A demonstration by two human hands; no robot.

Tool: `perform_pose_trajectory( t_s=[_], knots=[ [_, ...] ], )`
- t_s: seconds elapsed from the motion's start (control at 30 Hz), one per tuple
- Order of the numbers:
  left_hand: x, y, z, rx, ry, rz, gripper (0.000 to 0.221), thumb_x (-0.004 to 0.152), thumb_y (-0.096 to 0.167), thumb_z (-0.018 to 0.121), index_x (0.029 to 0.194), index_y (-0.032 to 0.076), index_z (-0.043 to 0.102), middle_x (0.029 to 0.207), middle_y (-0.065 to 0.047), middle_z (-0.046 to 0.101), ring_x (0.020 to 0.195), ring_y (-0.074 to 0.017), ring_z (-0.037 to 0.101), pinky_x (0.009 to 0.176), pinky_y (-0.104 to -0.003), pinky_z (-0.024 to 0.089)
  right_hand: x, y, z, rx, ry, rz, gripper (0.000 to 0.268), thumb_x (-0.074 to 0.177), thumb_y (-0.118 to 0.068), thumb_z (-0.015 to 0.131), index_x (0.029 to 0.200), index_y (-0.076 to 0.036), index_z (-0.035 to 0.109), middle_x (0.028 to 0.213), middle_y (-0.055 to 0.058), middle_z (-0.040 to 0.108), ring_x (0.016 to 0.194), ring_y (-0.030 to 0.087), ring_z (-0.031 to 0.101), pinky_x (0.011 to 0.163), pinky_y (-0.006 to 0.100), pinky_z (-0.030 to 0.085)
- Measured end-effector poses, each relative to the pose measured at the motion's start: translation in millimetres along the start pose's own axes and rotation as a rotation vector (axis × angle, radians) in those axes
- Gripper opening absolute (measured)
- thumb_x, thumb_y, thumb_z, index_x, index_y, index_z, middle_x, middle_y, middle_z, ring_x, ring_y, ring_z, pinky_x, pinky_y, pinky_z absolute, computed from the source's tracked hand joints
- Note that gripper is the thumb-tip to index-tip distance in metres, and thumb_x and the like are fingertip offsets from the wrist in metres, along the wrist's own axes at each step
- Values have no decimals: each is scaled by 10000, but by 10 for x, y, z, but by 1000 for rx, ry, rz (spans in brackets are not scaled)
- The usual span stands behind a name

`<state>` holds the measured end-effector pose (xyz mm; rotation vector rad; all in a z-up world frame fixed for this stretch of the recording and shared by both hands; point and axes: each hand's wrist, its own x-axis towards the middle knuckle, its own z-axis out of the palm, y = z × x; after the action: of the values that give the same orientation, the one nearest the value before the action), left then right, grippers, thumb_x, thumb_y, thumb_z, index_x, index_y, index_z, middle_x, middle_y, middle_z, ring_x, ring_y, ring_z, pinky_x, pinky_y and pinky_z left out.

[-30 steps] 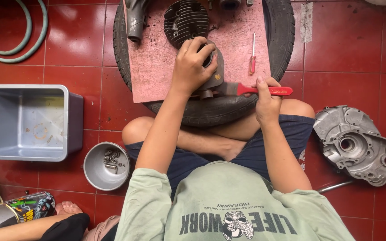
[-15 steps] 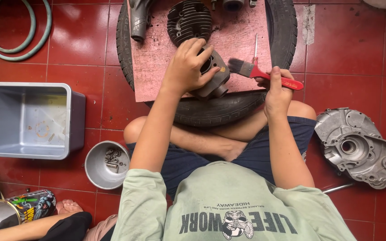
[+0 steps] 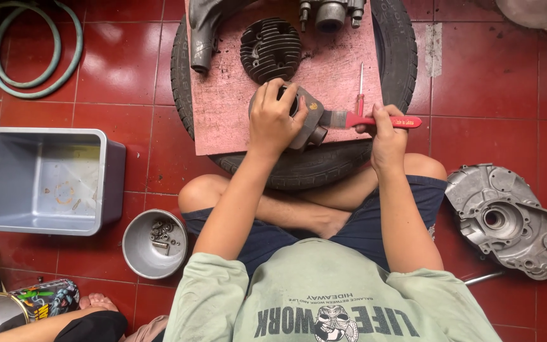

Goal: Cleaning a motorcycle cylinder block using a scraper and a brush to remove carbon and dirt.

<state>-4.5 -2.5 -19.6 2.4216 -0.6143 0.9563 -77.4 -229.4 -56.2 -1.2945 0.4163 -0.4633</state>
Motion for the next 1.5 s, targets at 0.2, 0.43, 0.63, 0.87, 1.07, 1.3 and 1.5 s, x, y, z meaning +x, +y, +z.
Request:
perform_pose_trajectory(
  t_s=[0.2, 0.43, 0.63, 0.87, 1.07, 1.3, 1.5],
  knots=[
    [-56, 90, -10, 116, -40, -91, 311, 882, 352, 679, 1081, 114, 681, 1028, -113, 587, 912, -327, 649, 923, -473, 572, -109, -350, 58, 9, 83, -23, 313, 1030, -309, 686, 861, -51, 642, 703, 125, 671, 630, 236, 761, 584, 312, 650],
    [239, -279, -303, -122, -273, 318, 473, 774, 420, 822, 1100, 86, 742, 1113, -156, 663, 1147, -376, 638, 1110, -522, 409, -171, -290, -22, 10, 20, -65, 277, 1019, -202, 723, 819, -38, 623, 671, 143, 629, 602, 247, 729, 572, 342, 627],
    [95, -98, -228, -251, -134, 86, 204, 819, 277, 738, 1003, 187, 729, 985, -16, 660, 993, -244, 675, 921, -366, 553, -305, -390, 15, -115, -34, -117, 304, 1052, -227, 663, 811, -45, 626, 636, 116, 624, 582, 223, 718, 560, 343, 626],
    [41, 272, -135, 43, 55, -188, 195, 772, 255, 721, 951, 178, 704, 952, -21, 614, 887, -243, 654, 792, -368, 568, -398, -466, 64, -174, 7, -226, 283, 1060, -215, 669, 826, -58, 643, 654, 145, 660, 615, 225, 724, 601, 307, 600],
    [-5, 214, -113, 85, -16, -186, 330, 738, 376, 773, 986, 169, 704, 960, -41, 612, 916, -285, 658, 886, -464, 545, -305, -194, -99, -106, 17, -143, 309, 1046, -210, 691, 797, -40, 625, 628, 162, 640, 565, 247, 714, 555, 324, 598],
    [131, -102, -181, -84, -206, 207, 163, 765, 326, 720, 842, 184, 699, 863, -26, 620, 812, -273, 654, 731, -399, 546, -272, -112, -66, -78, 40, -110, 309, 1040, -222, 677, 796, -43, 614, 630, 157, 646, 576, 232, 715, 551, 322, 601],
    [107, 114, 42, 118, 53, -49, 84, 676, 261, 681, 752, 228, 672, 850, 28, 617, 787, -216, 621, 641, -333, 519, -193, -93, -90, -7, 94, -93, 297, 1035, -230, 686, 795, -71, 609, 648, 119, 637, 531, 225, 701, 539, 314, 608]
  ],
)
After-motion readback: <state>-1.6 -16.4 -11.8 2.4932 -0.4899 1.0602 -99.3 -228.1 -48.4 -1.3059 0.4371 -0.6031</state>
